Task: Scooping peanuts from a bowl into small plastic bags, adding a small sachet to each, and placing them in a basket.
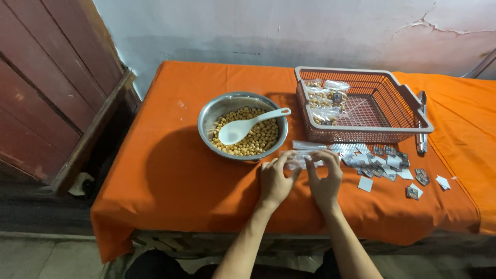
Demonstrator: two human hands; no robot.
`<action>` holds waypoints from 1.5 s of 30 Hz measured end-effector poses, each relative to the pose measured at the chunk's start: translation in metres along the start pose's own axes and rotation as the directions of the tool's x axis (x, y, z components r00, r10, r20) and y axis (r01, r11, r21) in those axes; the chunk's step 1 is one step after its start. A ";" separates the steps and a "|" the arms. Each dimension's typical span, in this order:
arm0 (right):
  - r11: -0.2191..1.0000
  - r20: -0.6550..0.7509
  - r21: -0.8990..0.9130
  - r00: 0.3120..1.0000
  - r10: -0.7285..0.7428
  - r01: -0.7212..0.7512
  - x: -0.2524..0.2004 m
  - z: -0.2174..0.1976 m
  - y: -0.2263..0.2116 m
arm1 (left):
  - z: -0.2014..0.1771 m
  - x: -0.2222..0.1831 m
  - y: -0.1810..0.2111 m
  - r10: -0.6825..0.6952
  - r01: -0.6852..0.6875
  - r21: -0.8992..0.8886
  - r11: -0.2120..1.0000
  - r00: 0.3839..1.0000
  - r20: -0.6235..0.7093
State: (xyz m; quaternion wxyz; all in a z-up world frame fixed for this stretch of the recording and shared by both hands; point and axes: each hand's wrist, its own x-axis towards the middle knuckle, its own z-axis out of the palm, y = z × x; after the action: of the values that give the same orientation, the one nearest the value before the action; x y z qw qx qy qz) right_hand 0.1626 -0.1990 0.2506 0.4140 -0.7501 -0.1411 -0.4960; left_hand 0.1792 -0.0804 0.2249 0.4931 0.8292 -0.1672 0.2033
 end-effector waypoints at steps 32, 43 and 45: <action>0.813 0.046 0.265 0.849 0.526 -0.518 0.051 -0.030 0.000 | -0.010 -0.003 0.010 -0.186 0.123 -0.431 0.894 0.977 -0.107; 0.892 0.021 -0.027 0.892 0.452 -0.452 0.043 -0.061 0.014 | -0.007 -0.005 0.006 -0.184 0.087 -0.394 0.915 0.959 -0.214; 0.892 0.018 -0.041 0.892 0.451 -0.450 0.041 -0.064 0.016 | -0.007 -0.006 0.006 -0.185 0.084 -0.385 0.919 0.955 -0.233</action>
State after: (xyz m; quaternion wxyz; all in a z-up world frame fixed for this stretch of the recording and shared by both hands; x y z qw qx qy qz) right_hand 0.1518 -0.2654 0.2888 0.5024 -0.7763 0.0399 -0.3787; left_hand 0.1697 -0.0768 0.2293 0.6715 0.6961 -0.0770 0.2423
